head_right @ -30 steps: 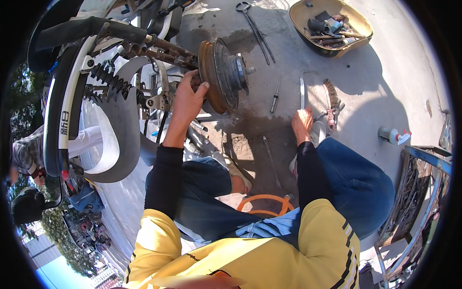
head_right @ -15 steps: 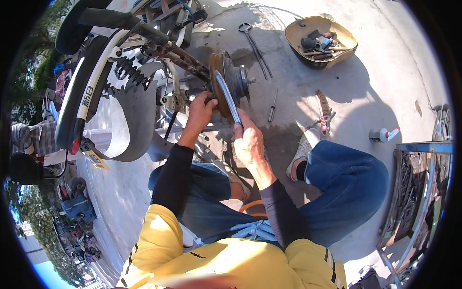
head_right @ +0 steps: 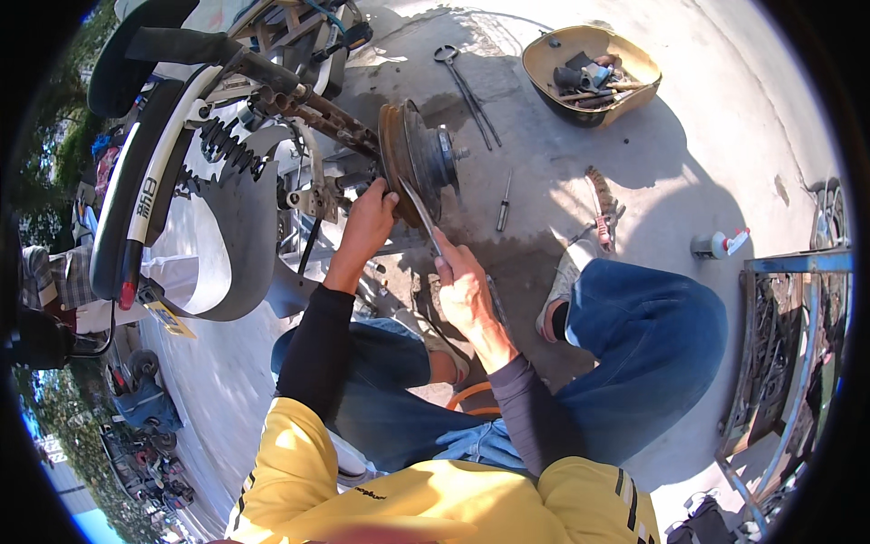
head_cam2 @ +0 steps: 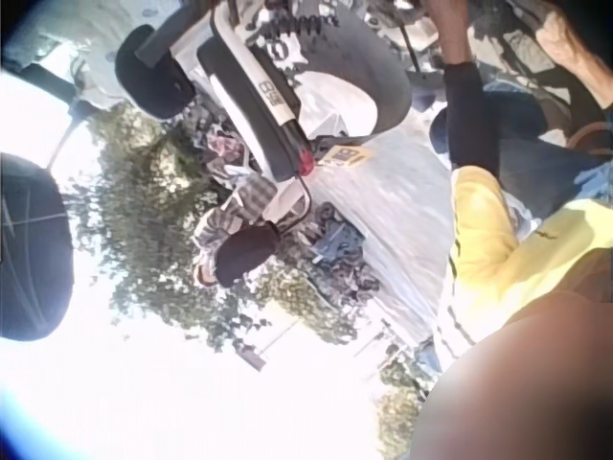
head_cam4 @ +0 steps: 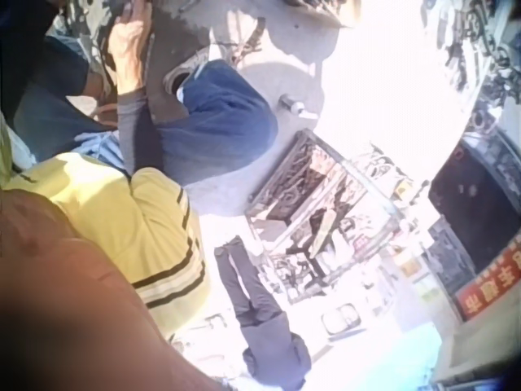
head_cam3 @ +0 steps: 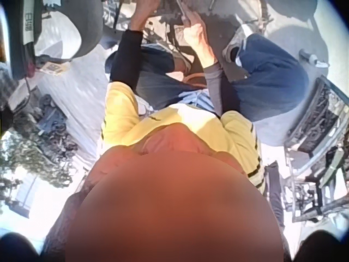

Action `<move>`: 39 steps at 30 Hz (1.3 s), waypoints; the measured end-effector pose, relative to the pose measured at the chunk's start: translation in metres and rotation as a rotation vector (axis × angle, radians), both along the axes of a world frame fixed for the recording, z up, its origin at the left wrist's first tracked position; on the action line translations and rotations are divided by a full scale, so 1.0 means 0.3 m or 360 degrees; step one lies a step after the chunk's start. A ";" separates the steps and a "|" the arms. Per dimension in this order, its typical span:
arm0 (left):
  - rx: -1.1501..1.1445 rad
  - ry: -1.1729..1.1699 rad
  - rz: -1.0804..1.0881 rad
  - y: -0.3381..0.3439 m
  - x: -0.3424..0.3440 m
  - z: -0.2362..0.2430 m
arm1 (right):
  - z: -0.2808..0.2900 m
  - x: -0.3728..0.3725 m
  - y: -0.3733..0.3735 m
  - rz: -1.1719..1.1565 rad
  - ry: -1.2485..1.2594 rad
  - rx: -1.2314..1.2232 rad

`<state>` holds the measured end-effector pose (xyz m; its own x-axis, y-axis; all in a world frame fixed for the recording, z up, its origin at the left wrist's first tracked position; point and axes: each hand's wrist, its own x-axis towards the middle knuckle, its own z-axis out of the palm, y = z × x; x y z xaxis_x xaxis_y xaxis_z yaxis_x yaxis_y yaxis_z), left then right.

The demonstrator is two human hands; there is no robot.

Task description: The person sits on the ground and uses a wrench and screwdriver to adjust and tighten components on the rear wheel hub of a scooter. They repeatedly rotate the wheel and apply tools to the hub area, occasionally reaching for tools on the ground.

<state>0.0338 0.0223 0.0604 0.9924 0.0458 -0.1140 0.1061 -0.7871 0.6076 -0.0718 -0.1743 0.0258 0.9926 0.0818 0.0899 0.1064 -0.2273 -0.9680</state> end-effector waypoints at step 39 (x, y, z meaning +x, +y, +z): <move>0.0083 -0.0011 0.0047 -0.084 -0.078 -0.028 | 0.161 0.101 0.045 -0.0024 0.0132 -0.0153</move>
<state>0.0105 -0.0029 0.0519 0.9914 0.0805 -0.1035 0.1253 -0.8143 0.5667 -0.0414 -0.1608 0.0742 0.9975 0.0711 -0.0001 0.0228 -0.3206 -0.9469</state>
